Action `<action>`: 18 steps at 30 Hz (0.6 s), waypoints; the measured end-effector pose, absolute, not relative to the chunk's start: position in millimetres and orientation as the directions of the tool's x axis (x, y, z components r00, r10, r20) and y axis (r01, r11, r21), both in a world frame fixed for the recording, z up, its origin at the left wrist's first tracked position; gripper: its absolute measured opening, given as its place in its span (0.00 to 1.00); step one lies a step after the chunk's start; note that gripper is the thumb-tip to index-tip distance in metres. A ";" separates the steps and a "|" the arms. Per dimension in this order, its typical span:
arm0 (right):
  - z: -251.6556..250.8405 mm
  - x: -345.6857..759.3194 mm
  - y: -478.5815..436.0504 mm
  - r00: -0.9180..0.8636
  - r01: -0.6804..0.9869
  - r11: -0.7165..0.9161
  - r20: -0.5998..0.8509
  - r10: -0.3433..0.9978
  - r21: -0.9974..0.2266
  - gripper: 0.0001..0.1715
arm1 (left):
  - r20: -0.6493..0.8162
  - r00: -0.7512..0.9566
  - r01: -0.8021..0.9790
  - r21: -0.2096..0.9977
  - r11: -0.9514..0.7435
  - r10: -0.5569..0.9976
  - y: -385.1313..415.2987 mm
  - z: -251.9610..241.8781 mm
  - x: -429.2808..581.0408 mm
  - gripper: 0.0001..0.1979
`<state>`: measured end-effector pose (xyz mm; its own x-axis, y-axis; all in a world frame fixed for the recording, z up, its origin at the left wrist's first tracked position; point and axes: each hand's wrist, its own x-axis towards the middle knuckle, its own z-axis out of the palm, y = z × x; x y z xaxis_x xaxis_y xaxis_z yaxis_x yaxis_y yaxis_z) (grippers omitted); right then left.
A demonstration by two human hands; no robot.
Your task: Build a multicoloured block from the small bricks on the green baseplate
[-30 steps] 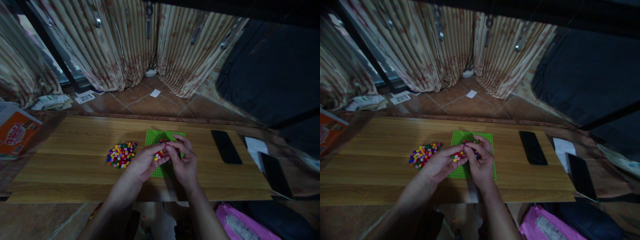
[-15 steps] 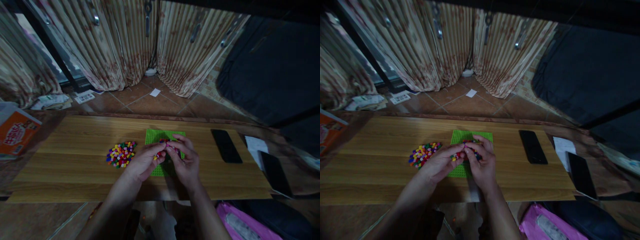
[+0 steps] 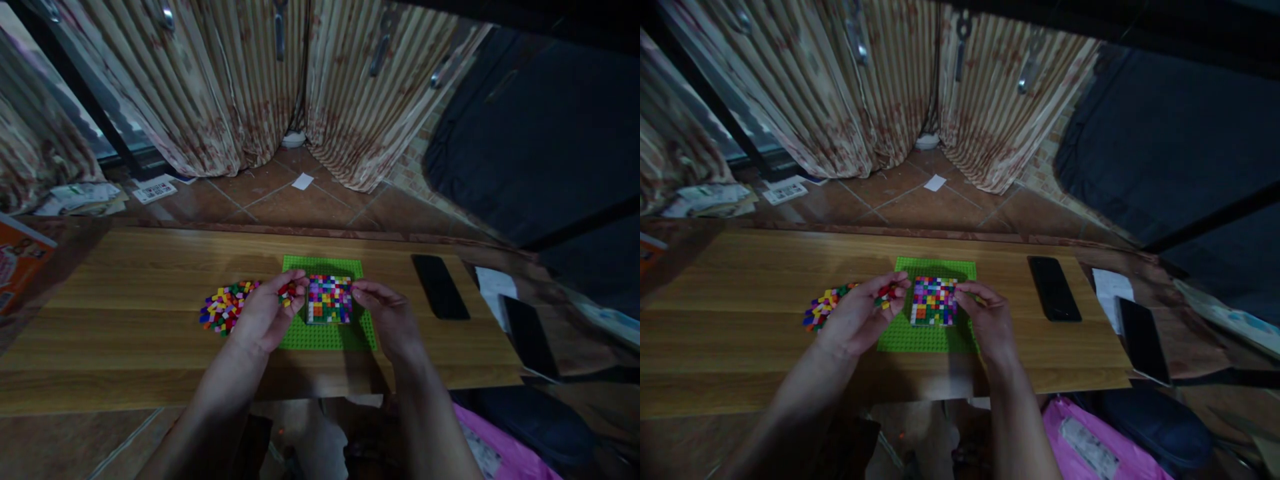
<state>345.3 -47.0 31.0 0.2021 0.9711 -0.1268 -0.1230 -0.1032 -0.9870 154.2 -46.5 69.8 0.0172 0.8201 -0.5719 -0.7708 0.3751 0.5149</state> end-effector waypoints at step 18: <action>19.9 335.7 -41.0 0.191 -0.197 -0.161 -0.199 0.961 -0.967 0.13 | -0.556 0.020 -0.771 0.521 0.367 0.831 -46.6 68.2 153.0 0.07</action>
